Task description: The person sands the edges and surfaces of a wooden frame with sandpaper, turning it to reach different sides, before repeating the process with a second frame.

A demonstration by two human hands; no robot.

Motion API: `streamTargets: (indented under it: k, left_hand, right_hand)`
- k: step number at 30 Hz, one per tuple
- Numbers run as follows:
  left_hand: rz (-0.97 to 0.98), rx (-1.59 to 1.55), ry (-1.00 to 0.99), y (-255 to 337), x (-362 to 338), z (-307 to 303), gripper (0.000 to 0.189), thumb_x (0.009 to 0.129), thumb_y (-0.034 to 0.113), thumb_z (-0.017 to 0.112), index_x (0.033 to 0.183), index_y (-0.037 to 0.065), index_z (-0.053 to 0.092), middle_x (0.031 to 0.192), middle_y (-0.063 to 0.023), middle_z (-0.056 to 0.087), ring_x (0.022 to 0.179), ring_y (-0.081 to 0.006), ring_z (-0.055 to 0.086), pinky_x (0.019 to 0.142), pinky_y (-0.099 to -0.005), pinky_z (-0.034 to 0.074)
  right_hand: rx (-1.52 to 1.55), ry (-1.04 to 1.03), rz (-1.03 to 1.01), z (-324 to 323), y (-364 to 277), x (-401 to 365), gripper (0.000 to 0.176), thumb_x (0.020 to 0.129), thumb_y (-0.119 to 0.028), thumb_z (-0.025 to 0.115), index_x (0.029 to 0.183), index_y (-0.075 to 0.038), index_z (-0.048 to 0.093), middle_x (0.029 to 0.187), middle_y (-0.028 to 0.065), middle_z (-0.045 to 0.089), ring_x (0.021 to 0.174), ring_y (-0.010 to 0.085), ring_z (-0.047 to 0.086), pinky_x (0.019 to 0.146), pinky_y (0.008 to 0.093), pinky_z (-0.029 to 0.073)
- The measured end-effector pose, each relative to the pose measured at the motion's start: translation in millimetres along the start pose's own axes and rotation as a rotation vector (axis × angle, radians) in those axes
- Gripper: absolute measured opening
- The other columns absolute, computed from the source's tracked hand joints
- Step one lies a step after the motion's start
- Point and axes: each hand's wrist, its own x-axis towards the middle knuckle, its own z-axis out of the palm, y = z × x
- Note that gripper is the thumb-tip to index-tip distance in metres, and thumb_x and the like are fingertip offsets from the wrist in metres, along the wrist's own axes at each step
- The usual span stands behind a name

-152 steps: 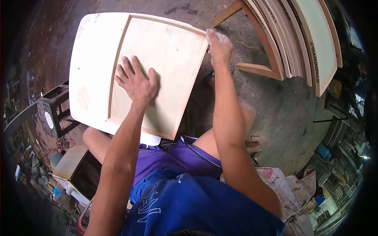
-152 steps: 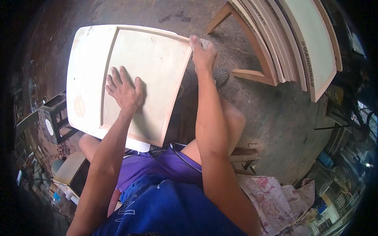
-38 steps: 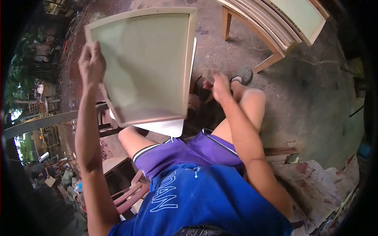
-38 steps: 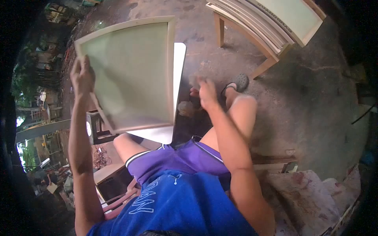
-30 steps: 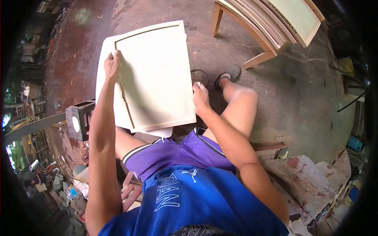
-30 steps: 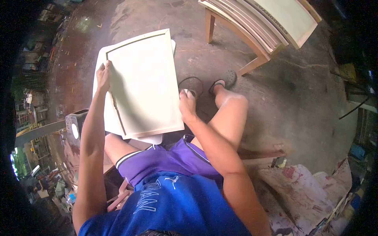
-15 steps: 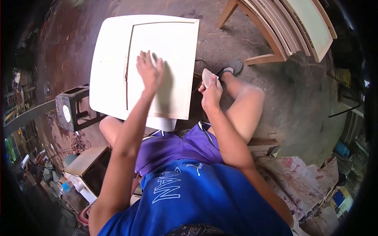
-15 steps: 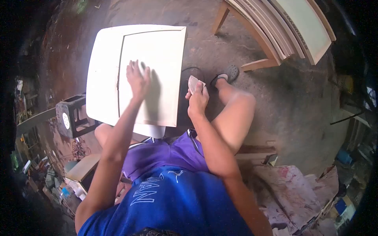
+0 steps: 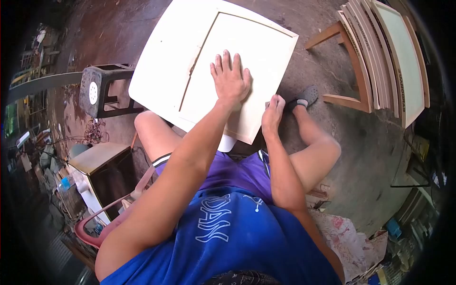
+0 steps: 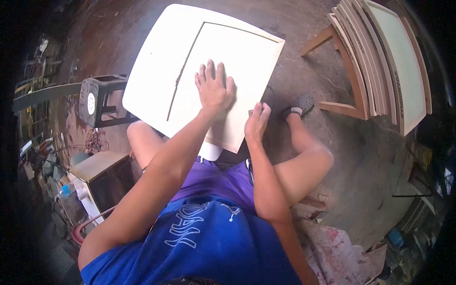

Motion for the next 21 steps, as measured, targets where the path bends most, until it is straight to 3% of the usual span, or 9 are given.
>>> streamTargets:
  k: [3, 7, 9, 10, 12, 14, 17, 18, 21]
  left_hand:
    - [0.002, -0.011, -0.045, 1.5, 0.5, -1.3, 0.062, 0.1, 0.039, 0.052, 0.153, 0.007, 0.047, 0.165, -0.026, 0.033, 0.153, -0.0482, 0.025, 0.126, -0.0619, 0.015]
    - [-0.013, 0.069, -0.037, 5.5, 1.9, 1.4, 0.062, 0.102, 0.037, 0.049, 0.155, 0.005, 0.044, 0.166, -0.0251, 0.03, 0.155, -0.0473, 0.022, 0.127, -0.062, 0.013]
    - [0.013, 0.058, -0.034, 6.6, 1.2, -2.9, 0.064, 0.1, 0.038, 0.052, 0.155, 0.006, 0.043, 0.165, -0.0282, 0.029, 0.154, -0.0497, 0.023, 0.125, -0.0641, 0.015]
    - [0.025, 0.052, -0.036, 5.2, 3.9, 0.0, 0.064, 0.1, 0.038, 0.052, 0.155, 0.006, 0.043, 0.165, -0.0282, 0.029, 0.154, -0.0497, 0.023, 0.125, -0.0641, 0.015]
    - [0.046, 0.069, -0.002, 0.3, 0.3, 7.8, 0.064, 0.1, 0.038, 0.052, 0.154, 0.005, 0.044, 0.163, -0.0291, 0.032, 0.152, -0.0512, 0.025, 0.124, -0.0661, 0.015]
    - [0.067, 0.074, -0.001, -1.6, -2.6, 7.3, 0.063, 0.1, 0.038, 0.053, 0.154, 0.005, 0.044, 0.162, -0.029, 0.033, 0.151, -0.0516, 0.026, 0.124, -0.0669, 0.015]
    - [0.104, 0.055, 0.029, 0.3, -0.6, 5.4, 0.064, 0.1, 0.038, 0.053, 0.153, 0.005, 0.044, 0.161, -0.029, 0.034, 0.151, -0.0517, 0.026, 0.123, -0.0678, 0.016]
    - [0.063, 0.066, -0.009, 1.8, -1.0, 3.6, 0.063, 0.101, 0.039, 0.052, 0.154, 0.006, 0.044, 0.162, -0.0275, 0.033, 0.153, -0.0499, 0.023, 0.124, -0.0656, 0.014]
    - [0.01, 0.078, -0.053, 7.1, 2.2, 3.3, 0.063, 0.103, 0.039, 0.051, 0.156, 0.007, 0.042, 0.164, -0.0255, 0.031, 0.155, -0.0477, 0.02, 0.126, -0.0633, 0.012]
  right_hand:
    - [-0.191, -0.045, 0.101, 4.9, -34.1, -0.1, 0.088, 0.104, -0.047, 0.055, 0.159, 0.011, 0.019, 0.147, 0.0437, 0.035, 0.137, 0.0553, 0.04, 0.117, 0.0538, 0.033]
    - [-0.464, -0.082, -0.003, -1.7, -24.3, -71.4, 0.098, 0.1, -0.048, 0.061, 0.16, 0.012, 0.012, 0.146, 0.041, 0.034, 0.134, 0.0531, 0.04, 0.118, 0.0571, 0.03]
    - [-0.407, -0.104, 0.033, -0.8, -10.3, -89.1, 0.1, 0.099, -0.045, 0.062, 0.161, 0.012, 0.006, 0.149, 0.0446, 0.026, 0.135, 0.0573, 0.036, 0.12, 0.0606, 0.024]
    - [-0.406, -0.115, 0.094, -0.5, -28.0, -78.9, 0.098, 0.1, -0.04, 0.061, 0.159, 0.016, 0.005, 0.15, 0.0425, 0.029, 0.138, 0.0531, 0.036, 0.121, 0.0596, 0.023]
    - [-0.375, -0.012, -0.143, 8.0, -20.0, -35.3, 0.098, 0.099, -0.039, 0.061, 0.158, 0.017, 0.007, 0.154, 0.0453, 0.026, 0.144, 0.0552, 0.031, 0.123, 0.0592, 0.021]
    - [-0.359, -0.002, -0.201, 11.8, -39.0, 13.7, 0.095, 0.1, -0.036, 0.061, 0.157, 0.019, 0.009, 0.153, 0.0481, 0.029, 0.144, 0.0584, 0.032, 0.123, 0.0604, 0.022]
    - [-0.393, -0.03, -0.234, 7.7, -41.8, 11.7, 0.096, 0.099, -0.034, 0.062, 0.157, 0.019, 0.008, 0.153, 0.0488, 0.028, 0.144, 0.0594, 0.032, 0.123, 0.0613, 0.022]
    - [-0.405, 0.003, -0.349, 4.8, -26.5, -17.4, 0.098, 0.097, -0.032, 0.064, 0.155, 0.022, 0.007, 0.149, 0.0499, 0.033, 0.139, 0.0604, 0.036, 0.12, 0.0594, 0.027]
    - [-0.454, -0.186, -0.179, -9.1, -4.0, -111.0, 0.098, 0.099, -0.031, 0.061, 0.154, 0.023, 0.002, 0.152, 0.0552, 0.017, 0.142, 0.066, 0.028, 0.122, 0.0641, 0.022]
